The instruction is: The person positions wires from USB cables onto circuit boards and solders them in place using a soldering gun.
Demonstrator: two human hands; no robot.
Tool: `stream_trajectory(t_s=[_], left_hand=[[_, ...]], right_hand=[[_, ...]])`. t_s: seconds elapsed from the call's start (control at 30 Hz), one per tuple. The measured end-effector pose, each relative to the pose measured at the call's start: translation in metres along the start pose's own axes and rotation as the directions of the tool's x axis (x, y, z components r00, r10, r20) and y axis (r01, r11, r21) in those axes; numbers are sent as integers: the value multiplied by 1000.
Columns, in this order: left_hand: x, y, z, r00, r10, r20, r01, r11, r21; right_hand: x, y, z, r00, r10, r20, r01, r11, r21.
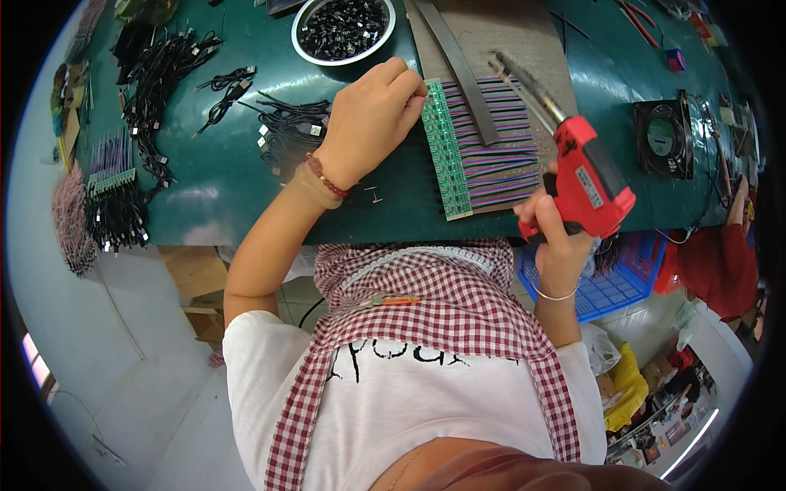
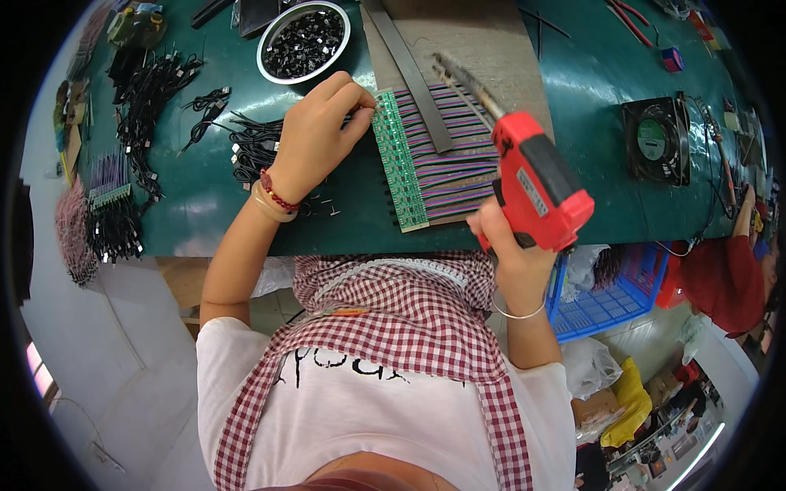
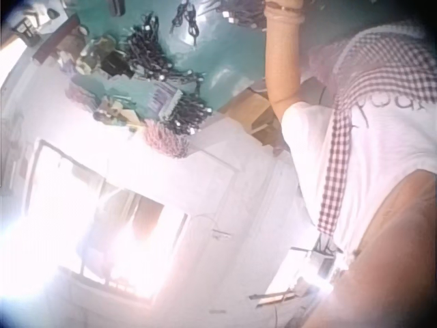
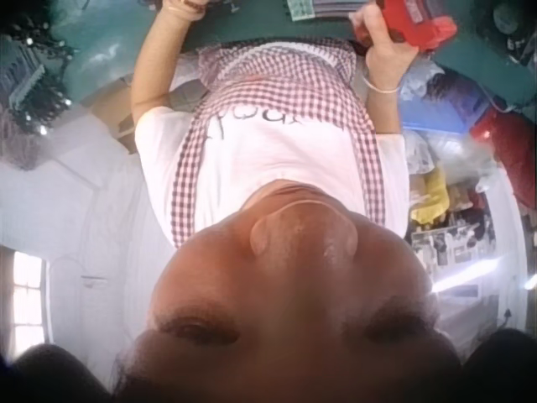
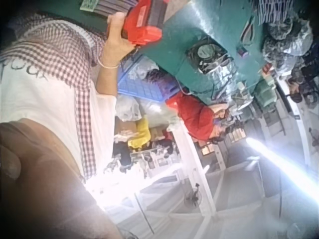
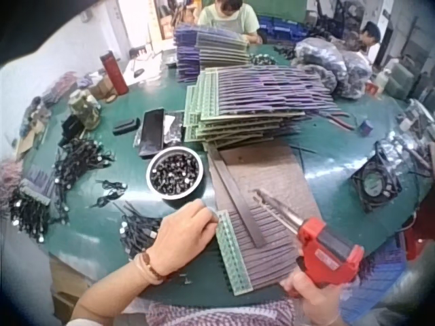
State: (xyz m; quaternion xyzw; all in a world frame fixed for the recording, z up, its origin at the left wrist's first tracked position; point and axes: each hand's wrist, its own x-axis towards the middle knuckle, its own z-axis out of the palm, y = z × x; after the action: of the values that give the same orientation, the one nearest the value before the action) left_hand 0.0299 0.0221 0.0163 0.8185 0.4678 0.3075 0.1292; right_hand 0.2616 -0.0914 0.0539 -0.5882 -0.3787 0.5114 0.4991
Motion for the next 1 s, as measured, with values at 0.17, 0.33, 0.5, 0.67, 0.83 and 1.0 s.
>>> stream_trajectory(t_s=[0.17, 0.33, 0.5, 0.67, 0.83, 1.0], left_hand=[[8, -6, 2, 999, 13, 48, -12, 1000, -20], [16, -4, -3, 996, -14, 92, 13, 1000, 3], [16, 4, -15, 993, -1, 116, 0, 1000, 6], [11, 22, -14, 995, 8, 101, -9, 1000, 7], [12, 29, -20, 992, 17, 128, -21, 999, 37], [16, 28, -21, 996, 8, 92, -13, 998, 55]], right_hand=[[-10, 23, -22, 994, 108, -20, -109, 994, -21], [-9, 35, -20, 986, 165, -13, -165, 985, -47], [-15, 33, -22, 997, -30, 72, 45, 973, -224], [-26, 8, -18, 994, 106, -3, -106, 992, -66], [-24, -2, -16, 999, 51, -8, -51, 999, 2], [-19, -7, -13, 999, 46, -19, -45, 998, 50]])
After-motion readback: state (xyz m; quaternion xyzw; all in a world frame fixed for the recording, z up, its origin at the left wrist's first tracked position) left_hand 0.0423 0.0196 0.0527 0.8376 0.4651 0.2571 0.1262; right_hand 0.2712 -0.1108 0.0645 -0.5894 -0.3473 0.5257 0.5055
